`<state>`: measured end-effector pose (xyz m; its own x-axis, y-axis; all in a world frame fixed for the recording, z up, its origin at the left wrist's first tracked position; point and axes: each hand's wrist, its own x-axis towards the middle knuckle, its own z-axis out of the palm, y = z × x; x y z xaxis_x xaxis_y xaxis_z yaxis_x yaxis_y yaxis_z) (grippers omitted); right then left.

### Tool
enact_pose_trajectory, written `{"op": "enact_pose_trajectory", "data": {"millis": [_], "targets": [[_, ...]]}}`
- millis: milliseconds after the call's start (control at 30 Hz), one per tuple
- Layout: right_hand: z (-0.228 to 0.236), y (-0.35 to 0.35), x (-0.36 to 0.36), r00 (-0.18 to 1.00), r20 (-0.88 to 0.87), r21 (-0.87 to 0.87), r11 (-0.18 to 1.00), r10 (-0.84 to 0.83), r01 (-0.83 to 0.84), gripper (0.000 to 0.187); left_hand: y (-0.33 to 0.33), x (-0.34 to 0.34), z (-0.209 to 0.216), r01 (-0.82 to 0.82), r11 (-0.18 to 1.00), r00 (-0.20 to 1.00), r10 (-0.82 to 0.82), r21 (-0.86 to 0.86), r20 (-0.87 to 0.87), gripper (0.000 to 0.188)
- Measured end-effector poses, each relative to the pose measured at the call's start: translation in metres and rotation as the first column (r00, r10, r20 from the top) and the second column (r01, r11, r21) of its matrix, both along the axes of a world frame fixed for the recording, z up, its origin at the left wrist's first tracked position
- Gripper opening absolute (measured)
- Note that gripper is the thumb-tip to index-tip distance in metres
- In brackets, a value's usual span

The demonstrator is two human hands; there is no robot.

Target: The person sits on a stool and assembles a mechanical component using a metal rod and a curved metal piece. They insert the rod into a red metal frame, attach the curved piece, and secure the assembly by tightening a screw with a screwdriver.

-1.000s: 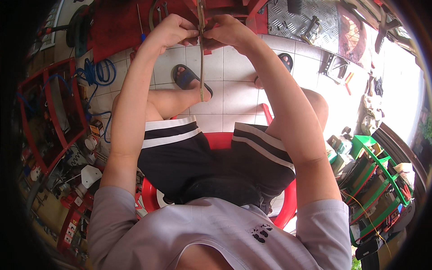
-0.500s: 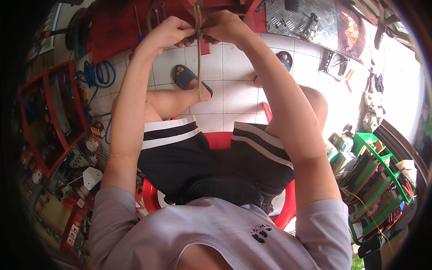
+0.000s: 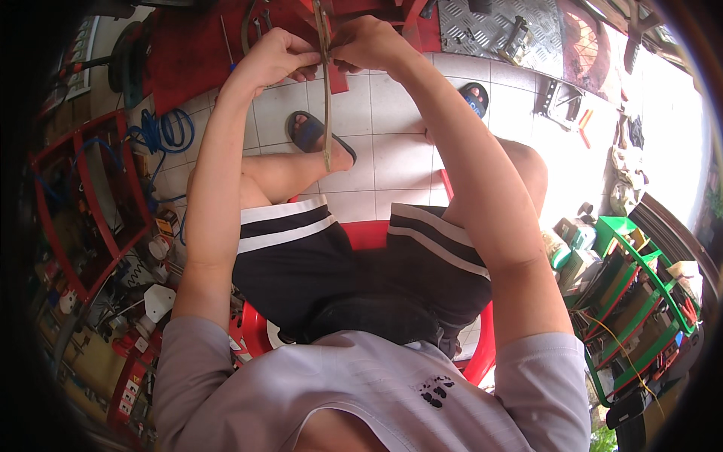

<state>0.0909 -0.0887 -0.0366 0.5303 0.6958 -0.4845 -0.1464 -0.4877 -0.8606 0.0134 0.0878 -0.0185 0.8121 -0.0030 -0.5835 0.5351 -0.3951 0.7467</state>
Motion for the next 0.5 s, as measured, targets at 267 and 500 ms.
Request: {"op": "enact_pose_trajectory", "data": {"millis": [267, 500], "targets": [[-0.0011, 0.0007, 0.0004, 1.0, 0.008, 0.007, 1.0, 0.008, -0.008, 0.017, 0.0021, 0.0005, -0.0077, -0.019, 0.998, 1.0, 0.019, -0.052, 0.014, 0.018], [0.0026, 0.0021, -0.0002, 1.0, 0.002, -0.02, 1.0, 0.005, -0.005, 0.017, 0.0031, 0.0005, -0.0084, -0.012, 1.0, 0.999, 0.012, -0.016, 0.036, 0.015]]}}
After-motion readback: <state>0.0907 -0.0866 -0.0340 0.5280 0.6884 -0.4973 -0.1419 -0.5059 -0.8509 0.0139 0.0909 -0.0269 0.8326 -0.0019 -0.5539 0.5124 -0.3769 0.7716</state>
